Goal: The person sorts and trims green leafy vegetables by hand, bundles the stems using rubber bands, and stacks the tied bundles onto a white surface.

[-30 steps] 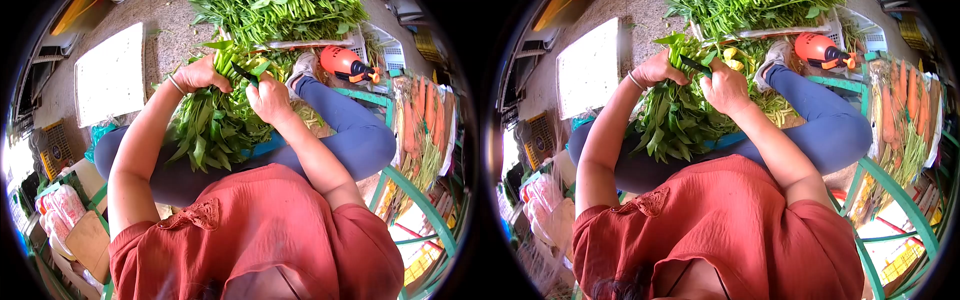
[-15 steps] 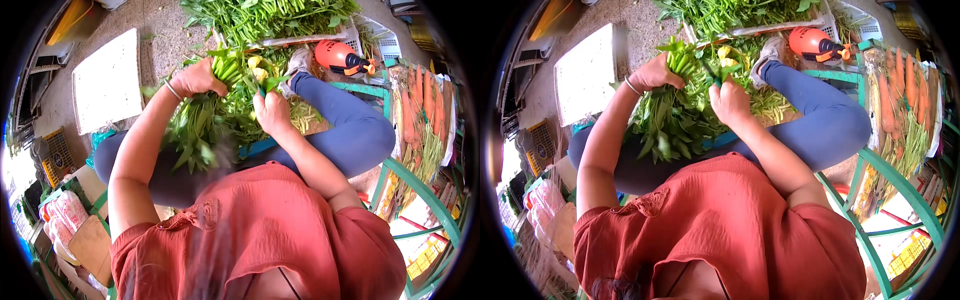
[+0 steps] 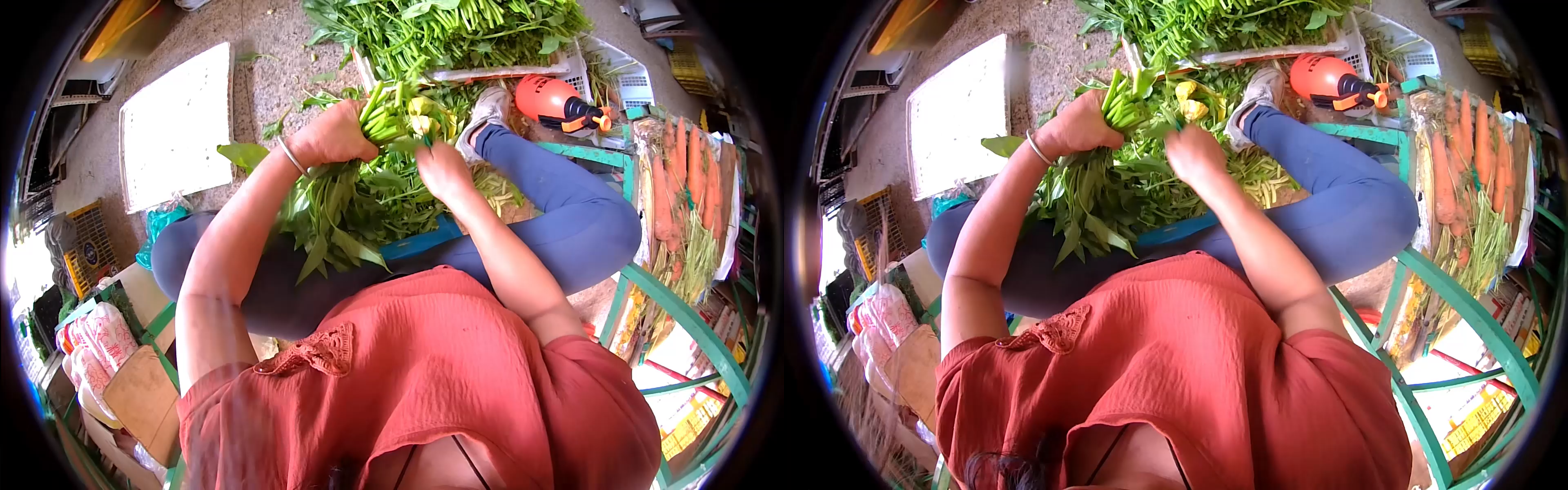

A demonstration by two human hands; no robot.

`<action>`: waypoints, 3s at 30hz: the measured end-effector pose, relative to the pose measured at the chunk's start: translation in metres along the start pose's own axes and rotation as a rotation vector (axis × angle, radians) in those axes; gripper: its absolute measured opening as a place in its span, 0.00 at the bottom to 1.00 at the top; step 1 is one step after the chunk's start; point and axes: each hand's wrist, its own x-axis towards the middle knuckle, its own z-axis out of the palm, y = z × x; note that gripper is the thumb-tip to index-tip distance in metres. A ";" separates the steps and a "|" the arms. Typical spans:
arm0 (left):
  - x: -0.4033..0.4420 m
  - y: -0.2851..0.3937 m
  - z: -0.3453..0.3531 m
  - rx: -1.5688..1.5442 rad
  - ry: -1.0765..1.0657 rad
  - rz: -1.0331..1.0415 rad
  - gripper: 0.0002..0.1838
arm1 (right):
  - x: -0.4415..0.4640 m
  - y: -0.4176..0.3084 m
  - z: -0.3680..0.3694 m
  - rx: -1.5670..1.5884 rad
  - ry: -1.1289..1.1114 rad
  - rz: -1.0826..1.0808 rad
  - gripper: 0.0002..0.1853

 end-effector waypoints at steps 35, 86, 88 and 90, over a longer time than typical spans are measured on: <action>-0.011 0.002 -0.006 0.683 0.584 0.115 0.15 | 0.031 0.026 0.042 0.004 -0.054 0.033 0.24; -0.100 -0.373 -0.051 -1.450 1.526 -0.996 0.15 | 0.095 -0.185 -0.043 0.727 -0.600 -0.225 0.23; -0.078 -0.343 -0.082 -1.393 1.331 -0.913 0.11 | 0.095 -0.186 -0.042 0.761 -0.611 -0.205 0.24; -0.032 -0.329 -0.096 -1.584 1.316 -0.709 0.15 | 0.098 -0.189 -0.040 0.829 -0.600 -0.199 0.26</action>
